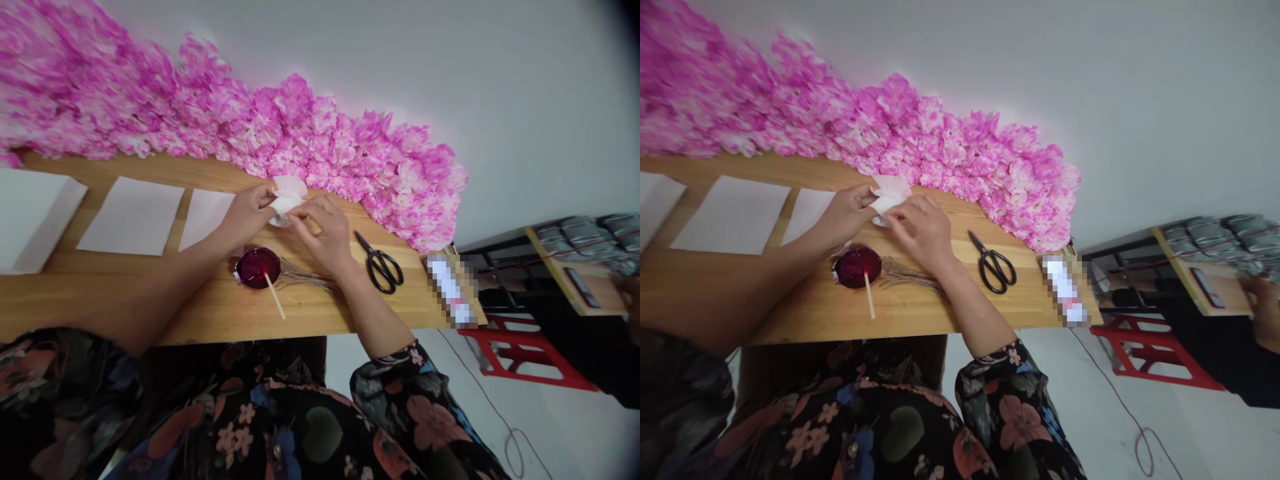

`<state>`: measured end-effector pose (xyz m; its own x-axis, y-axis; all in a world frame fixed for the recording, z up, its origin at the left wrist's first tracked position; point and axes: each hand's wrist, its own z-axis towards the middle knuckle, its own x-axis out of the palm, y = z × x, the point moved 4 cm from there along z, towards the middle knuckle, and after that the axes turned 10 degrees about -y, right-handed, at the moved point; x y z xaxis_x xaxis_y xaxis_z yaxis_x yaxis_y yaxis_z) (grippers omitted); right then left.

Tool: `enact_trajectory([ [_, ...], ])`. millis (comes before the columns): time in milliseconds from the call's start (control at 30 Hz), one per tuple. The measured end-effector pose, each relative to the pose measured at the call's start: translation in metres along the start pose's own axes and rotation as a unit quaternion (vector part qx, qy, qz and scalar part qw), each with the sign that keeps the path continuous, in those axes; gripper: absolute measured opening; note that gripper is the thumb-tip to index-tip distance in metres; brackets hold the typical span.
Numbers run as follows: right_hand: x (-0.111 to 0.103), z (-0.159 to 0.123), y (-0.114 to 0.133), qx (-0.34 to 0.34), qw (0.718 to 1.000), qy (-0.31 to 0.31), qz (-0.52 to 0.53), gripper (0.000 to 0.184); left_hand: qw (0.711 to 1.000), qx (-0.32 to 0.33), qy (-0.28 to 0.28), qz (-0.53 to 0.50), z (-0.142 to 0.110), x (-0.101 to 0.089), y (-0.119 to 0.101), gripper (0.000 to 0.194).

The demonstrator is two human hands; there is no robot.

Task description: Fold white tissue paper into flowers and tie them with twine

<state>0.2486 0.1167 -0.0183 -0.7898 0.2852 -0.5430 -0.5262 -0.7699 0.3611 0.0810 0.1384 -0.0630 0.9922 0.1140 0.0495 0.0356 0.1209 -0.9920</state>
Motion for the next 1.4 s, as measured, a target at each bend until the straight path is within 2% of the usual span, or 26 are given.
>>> enact_trajectory([
  [133, -0.015, 0.005, -0.014, 0.110, 0.988, -0.092, 0.064, 0.031, 1.000, -0.002, -0.016, -0.022, 0.001, -0.001, -0.003, 0.022],
  [233, -0.016, 0.006, -0.020, 0.144, 0.983, -0.098, 0.063, 0.032, 0.999, -0.017, -0.031, -0.021, 0.002, -0.002, -0.002, 0.025],
  [467, -0.008, 0.003, -0.018, 0.104, 0.990, -0.085, 0.032, 0.020, 0.998, -0.013, -0.048, -0.029, 0.002, -0.001, 0.000, 0.026],
  [700, -0.004, 0.000, -0.021, 0.077, 0.995, -0.061, -0.005, 0.014, 0.999, -0.016, -0.021, -0.033, 0.001, 0.002, -0.001, 0.028],
  [867, -0.003, -0.001, -0.025, 0.067, 0.995, -0.062, -0.049, 0.015, 0.999, -0.013, 0.005, -0.034, 0.000, 0.003, 0.001, 0.025],
  [1067, -0.005, -0.001, -0.020, 0.044, 0.994, -0.070, -0.075, 0.020, 1.000, 0.003, 0.006, -0.018, -0.002, 0.002, 0.001, 0.024],
  [1233, -0.002, -0.001, -0.009, 0.027, 0.995, -0.033, -0.086, 0.024, 1.000, 0.019, 0.011, 0.013, -0.001, 0.003, 0.002, 0.020],
  [1400, 0.009, -0.005, 0.006, -0.019, 0.992, 0.004, -0.127, 0.027, 0.998, 0.037, -0.008, 0.057, -0.002, 0.002, -0.001, 0.025],
])
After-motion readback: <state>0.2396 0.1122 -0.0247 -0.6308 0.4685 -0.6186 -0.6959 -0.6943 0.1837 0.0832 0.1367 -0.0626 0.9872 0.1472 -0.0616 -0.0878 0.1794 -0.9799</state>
